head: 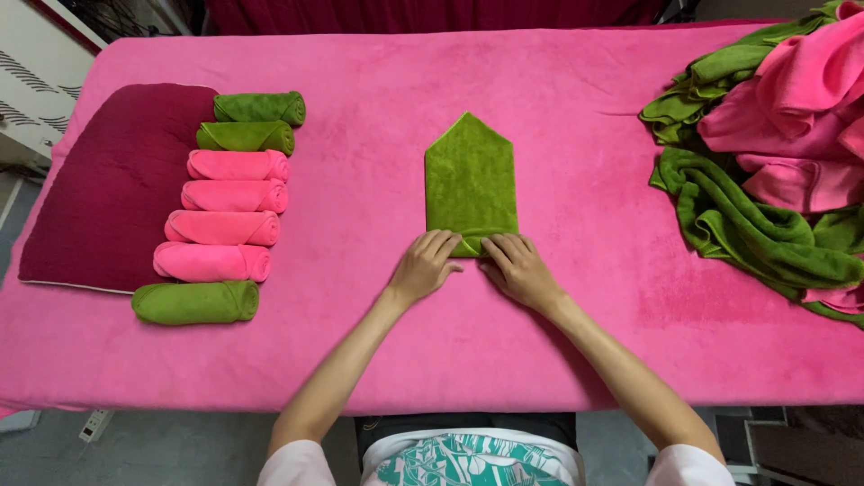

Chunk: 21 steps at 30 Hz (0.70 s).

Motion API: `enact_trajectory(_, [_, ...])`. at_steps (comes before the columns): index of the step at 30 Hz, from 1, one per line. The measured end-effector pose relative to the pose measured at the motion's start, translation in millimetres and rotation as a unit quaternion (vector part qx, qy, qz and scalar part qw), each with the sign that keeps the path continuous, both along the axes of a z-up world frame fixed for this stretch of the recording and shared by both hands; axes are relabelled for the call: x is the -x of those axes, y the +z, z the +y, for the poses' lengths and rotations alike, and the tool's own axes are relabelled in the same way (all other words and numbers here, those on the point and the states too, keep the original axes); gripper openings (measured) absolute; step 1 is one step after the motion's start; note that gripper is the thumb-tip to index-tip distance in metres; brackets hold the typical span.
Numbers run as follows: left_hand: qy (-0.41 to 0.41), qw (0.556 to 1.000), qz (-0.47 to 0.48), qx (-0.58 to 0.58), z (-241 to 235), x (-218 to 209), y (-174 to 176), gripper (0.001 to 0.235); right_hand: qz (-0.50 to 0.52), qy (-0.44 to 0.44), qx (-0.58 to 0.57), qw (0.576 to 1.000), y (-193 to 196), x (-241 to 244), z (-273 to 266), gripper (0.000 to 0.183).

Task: The person folds a green towel into a compact roll and places it with other rolled towels. Then, the person folds a pink towel into a smaller rectangle and places it on the table. The task is performed by hand on a pink-covered surface.

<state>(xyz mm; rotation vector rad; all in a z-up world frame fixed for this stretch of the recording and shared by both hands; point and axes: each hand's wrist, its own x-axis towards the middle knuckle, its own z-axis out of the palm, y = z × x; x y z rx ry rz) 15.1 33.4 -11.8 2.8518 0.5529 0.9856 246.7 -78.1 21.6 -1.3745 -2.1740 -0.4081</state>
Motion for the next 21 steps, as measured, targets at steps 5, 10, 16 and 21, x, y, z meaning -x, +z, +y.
enact_trajectory(5, [-0.048,0.993,-0.017,0.107,17,1,20,0.031,-0.003,-0.040,0.047,0.998,-7,-6,13,0.035])
enact_trajectory(10, [-0.042,0.918,0.075,0.387,49,-8,63,0.026,0.115,0.027,0.213,0.970,42,-15,36,0.015])
enact_trajectory(16, [0.012,0.877,0.132,0.462,90,-21,25,0.027,0.210,0.014,0.427,0.879,83,-22,56,0.020])
enact_trajectory(21, [0.023,0.914,0.087,0.395,57,-18,63,0.024,0.216,0.009,0.429,0.877,84,-22,62,0.016])
